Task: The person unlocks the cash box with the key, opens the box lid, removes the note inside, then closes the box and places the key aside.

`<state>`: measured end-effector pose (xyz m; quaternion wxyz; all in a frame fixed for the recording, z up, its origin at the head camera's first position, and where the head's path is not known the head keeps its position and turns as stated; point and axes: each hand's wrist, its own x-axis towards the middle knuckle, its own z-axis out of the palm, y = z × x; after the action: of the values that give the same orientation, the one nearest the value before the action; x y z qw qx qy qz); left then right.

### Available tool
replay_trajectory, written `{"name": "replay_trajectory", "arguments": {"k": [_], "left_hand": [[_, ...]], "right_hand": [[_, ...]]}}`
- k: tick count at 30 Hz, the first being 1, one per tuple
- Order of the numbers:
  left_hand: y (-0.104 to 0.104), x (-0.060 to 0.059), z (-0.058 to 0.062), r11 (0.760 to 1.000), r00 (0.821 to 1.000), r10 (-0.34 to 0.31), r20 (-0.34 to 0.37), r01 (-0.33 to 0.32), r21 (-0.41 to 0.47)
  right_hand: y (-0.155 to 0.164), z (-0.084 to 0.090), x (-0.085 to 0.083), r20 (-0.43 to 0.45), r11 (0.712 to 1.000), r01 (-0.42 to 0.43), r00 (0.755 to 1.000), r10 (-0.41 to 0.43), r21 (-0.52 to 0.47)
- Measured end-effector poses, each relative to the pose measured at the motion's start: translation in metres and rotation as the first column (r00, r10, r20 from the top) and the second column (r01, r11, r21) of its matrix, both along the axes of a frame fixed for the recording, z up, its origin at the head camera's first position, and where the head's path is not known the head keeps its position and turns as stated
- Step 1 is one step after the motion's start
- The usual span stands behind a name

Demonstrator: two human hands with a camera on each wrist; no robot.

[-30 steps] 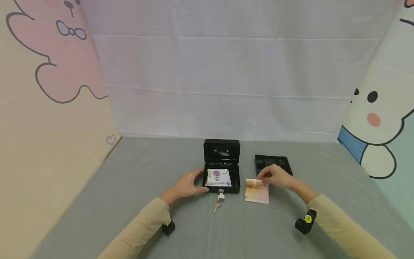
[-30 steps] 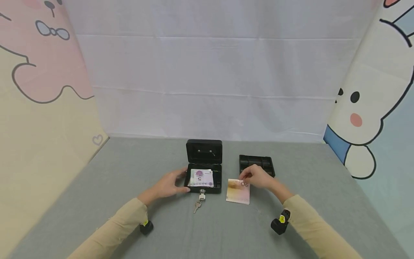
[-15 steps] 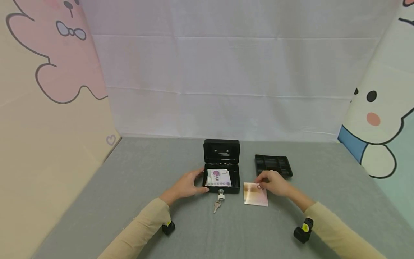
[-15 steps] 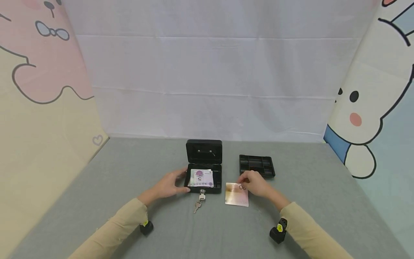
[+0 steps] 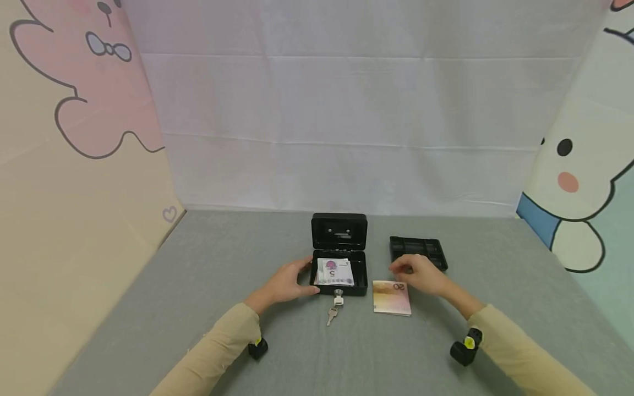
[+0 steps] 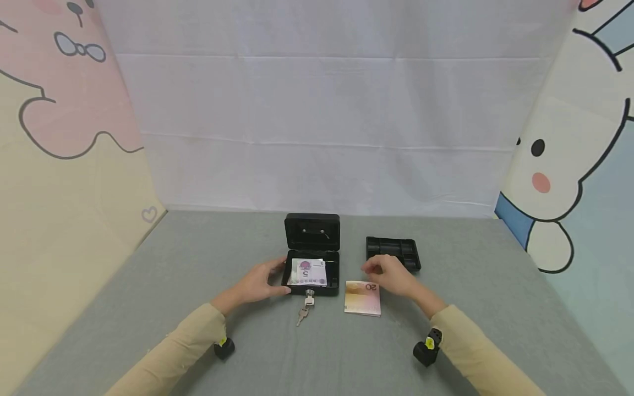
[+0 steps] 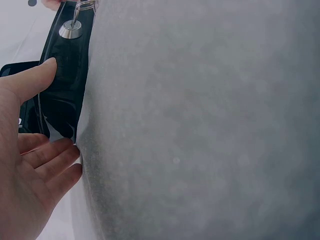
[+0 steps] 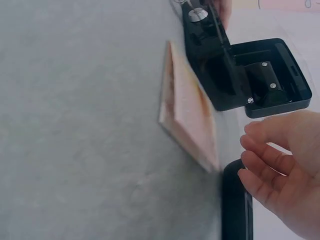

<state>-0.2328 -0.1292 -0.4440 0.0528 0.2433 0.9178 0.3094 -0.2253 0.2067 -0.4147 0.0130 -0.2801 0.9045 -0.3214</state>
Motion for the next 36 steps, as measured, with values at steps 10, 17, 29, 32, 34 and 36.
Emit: {"name": "replay_trajectory", "arguments": {"k": [10,17,29,32,34,36], "left_hand": [[-0.002,0.001,0.0,1.0,1.0,0.004,0.013,-0.004,0.004],[-0.002,0.0,0.0,1.0,1.0,-0.003,0.003,0.003,-0.004],[-0.002,-0.001,0.0,1.0,1.0,-0.008,-0.002,0.008,0.001],[-0.002,-0.001,0.0,1.0,1.0,-0.009,-0.004,0.009,-0.006],[-0.001,-0.001,0.0,1.0,1.0,-0.011,-0.001,0.011,-0.006],[-0.001,-0.001,0.0,1.0,1.0,-0.013,0.002,0.013,-0.005]], "right_hand": [[-0.042,0.011,-0.011,-0.005,1.0,-0.025,1.0,0.025,0.001],[-0.083,0.009,-0.022,-0.055,0.995,-0.099,0.994,0.099,0.0],[-0.105,-0.002,-0.032,-0.079,0.984,-0.054,0.995,0.068,0.17],[-0.107,-0.002,-0.032,-0.1,0.978,-0.042,0.993,0.064,0.205],[-0.108,-0.002,-0.031,-0.127,0.972,-0.035,0.99,0.066,0.232],[-0.109,-0.003,-0.03,-0.153,0.966,-0.029,0.986,0.07,0.256]]}}
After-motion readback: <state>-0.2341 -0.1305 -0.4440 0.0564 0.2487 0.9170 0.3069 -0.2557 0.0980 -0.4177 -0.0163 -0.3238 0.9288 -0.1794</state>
